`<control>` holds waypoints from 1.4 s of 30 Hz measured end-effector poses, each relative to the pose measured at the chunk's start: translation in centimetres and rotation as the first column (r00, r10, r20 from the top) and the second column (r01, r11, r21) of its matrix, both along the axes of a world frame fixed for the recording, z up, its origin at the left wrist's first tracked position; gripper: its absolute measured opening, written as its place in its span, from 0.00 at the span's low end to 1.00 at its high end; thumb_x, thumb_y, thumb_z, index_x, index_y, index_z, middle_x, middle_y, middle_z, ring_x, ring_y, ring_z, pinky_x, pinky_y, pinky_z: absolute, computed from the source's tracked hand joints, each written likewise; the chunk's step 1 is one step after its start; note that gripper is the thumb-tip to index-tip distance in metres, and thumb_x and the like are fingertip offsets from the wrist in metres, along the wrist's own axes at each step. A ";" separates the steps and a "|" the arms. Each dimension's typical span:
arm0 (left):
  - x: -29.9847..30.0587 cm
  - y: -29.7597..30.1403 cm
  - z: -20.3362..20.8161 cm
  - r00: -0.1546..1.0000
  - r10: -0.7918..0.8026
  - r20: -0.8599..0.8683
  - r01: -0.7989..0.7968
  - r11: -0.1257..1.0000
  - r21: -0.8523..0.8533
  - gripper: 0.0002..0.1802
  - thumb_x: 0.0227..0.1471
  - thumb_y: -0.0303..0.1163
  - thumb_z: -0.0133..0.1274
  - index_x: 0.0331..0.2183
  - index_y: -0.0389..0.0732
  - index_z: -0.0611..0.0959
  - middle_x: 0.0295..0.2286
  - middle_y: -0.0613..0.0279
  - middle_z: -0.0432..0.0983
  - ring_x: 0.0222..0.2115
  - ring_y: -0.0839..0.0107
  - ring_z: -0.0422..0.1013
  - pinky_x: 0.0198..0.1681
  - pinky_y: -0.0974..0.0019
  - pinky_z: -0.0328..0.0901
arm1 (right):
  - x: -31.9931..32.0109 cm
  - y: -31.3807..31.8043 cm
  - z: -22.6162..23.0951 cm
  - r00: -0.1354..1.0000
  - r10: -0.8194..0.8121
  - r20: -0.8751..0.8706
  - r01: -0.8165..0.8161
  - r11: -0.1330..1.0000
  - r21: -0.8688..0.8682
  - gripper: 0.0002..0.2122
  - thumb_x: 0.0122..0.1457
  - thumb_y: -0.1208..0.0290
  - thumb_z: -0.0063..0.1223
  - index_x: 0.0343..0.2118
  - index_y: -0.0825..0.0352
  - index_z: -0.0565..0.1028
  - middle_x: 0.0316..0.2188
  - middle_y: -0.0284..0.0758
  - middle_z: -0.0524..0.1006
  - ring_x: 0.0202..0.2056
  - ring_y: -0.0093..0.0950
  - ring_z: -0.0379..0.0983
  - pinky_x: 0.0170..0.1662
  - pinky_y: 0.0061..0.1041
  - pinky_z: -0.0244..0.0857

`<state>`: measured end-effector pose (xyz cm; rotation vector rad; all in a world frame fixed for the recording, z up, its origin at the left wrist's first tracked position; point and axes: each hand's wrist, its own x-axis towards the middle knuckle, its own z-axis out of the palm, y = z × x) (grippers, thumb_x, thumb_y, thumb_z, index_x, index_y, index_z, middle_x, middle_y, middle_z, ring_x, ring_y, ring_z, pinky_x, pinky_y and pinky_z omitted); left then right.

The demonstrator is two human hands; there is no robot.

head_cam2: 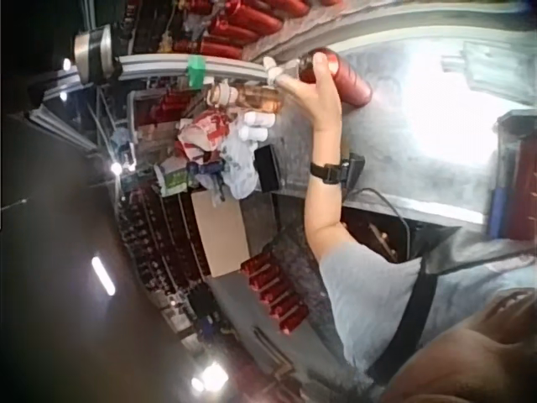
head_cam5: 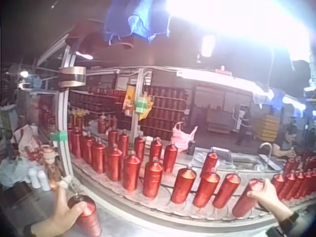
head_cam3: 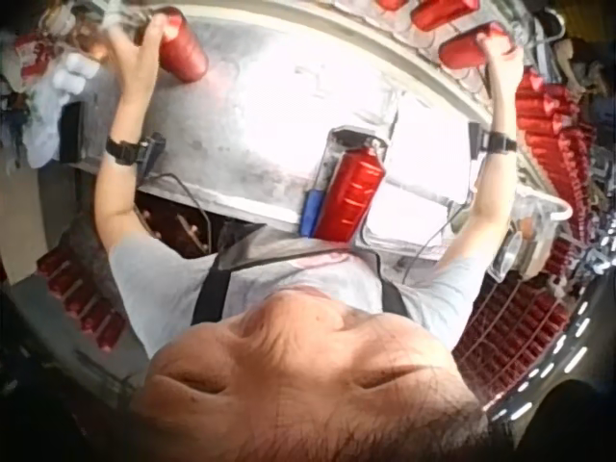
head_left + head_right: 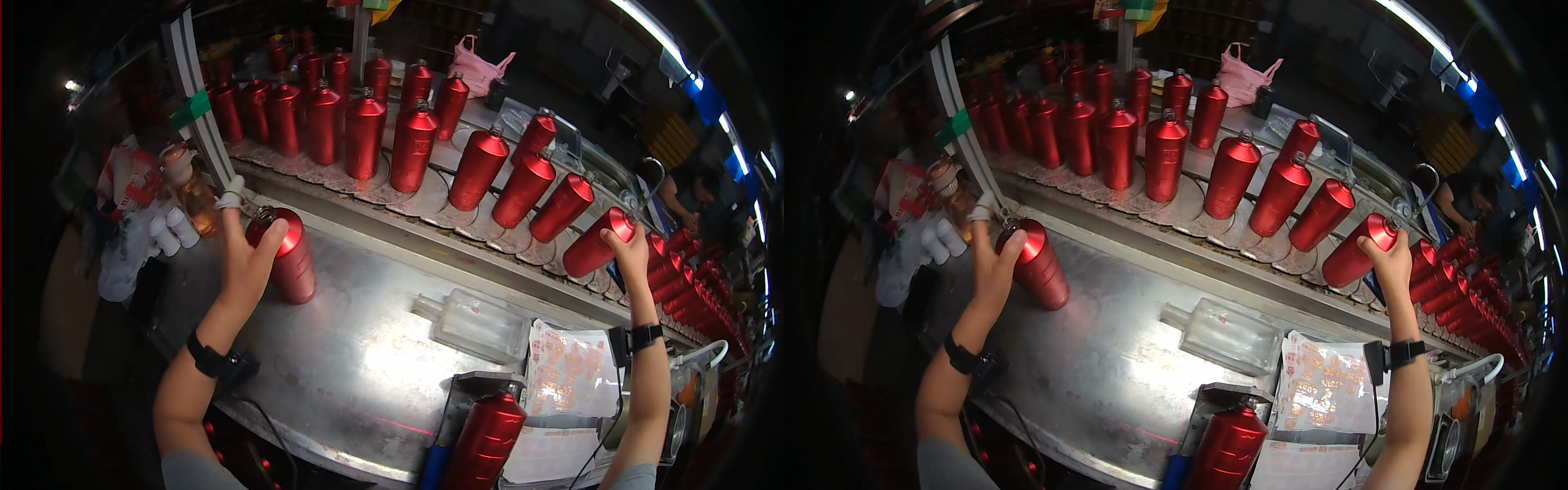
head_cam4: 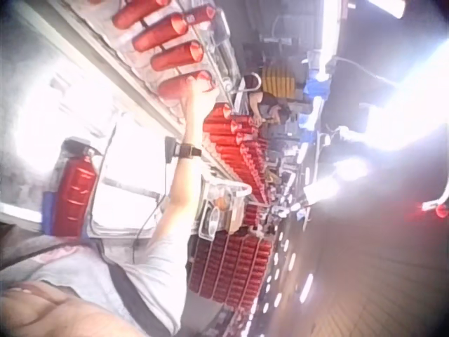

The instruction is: Applying and smoothing adhesive labels onto red metallic liquor bottles on an assembly line workstation.

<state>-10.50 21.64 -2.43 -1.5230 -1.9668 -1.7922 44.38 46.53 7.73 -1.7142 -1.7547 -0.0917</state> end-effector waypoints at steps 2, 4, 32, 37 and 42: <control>1.8 -1.5 3.2 0.993 -0.107 -0.043 0.111 0.989 0.093 0.45 0.47 0.34 0.61 0.61 0.30 0.58 0.58 0.46 0.58 0.59 0.59 0.58 0.62 0.60 0.52 | -3.6 -4.3 2.2 0.986 0.169 -0.014 -0.169 0.981 -0.092 0.35 0.43 0.51 0.67 0.48 0.75 0.68 0.37 0.46 0.78 0.38 0.36 0.76 0.46 0.30 0.67; 3.4 -2.4 4.1 0.940 -0.310 -0.145 0.325 0.941 0.091 0.51 0.43 0.34 0.63 0.62 0.32 0.54 0.60 0.46 0.55 0.62 0.56 0.53 0.64 0.58 0.48 | -7.6 -7.8 3.6 0.900 0.407 -0.156 -0.420 0.906 -0.058 0.29 0.43 0.63 0.68 0.48 0.70 0.69 0.35 0.37 0.77 0.36 0.25 0.74 0.43 0.25 0.68; -20.0 -6.5 -11.7 0.883 0.150 0.445 -0.185 0.982 0.037 0.46 0.44 0.23 0.65 0.59 0.35 0.57 0.55 0.53 0.60 0.54 0.64 0.61 0.59 0.61 0.57 | -38.4 6.4 -6.6 0.975 0.184 0.124 -0.156 0.966 -0.207 0.48 0.42 0.42 0.65 0.60 0.71 0.59 0.53 0.53 0.69 0.52 0.47 0.72 0.51 0.40 0.69; -21.2 -5.7 -14.9 0.900 0.180 0.397 -0.169 0.984 -0.062 0.47 0.45 0.24 0.64 0.61 0.35 0.56 0.57 0.51 0.58 0.56 0.62 0.60 0.61 0.60 0.54 | -38.5 8.1 -6.9 0.997 0.056 0.054 -0.035 0.942 -0.335 0.46 0.40 0.40 0.66 0.56 0.70 0.64 0.53 0.52 0.70 0.51 0.46 0.72 0.50 0.39 0.69; -23.2 -5.3 -16.2 0.920 0.139 0.366 -0.129 0.990 -0.053 0.47 0.46 0.24 0.63 0.62 0.34 0.54 0.59 0.49 0.55 0.59 0.61 0.56 0.63 0.59 0.50 | -37.8 9.1 -7.5 0.994 -0.095 -0.048 0.073 0.936 -0.343 0.45 0.37 0.42 0.69 0.52 0.72 0.65 0.48 0.50 0.75 0.50 0.42 0.74 0.50 0.38 0.70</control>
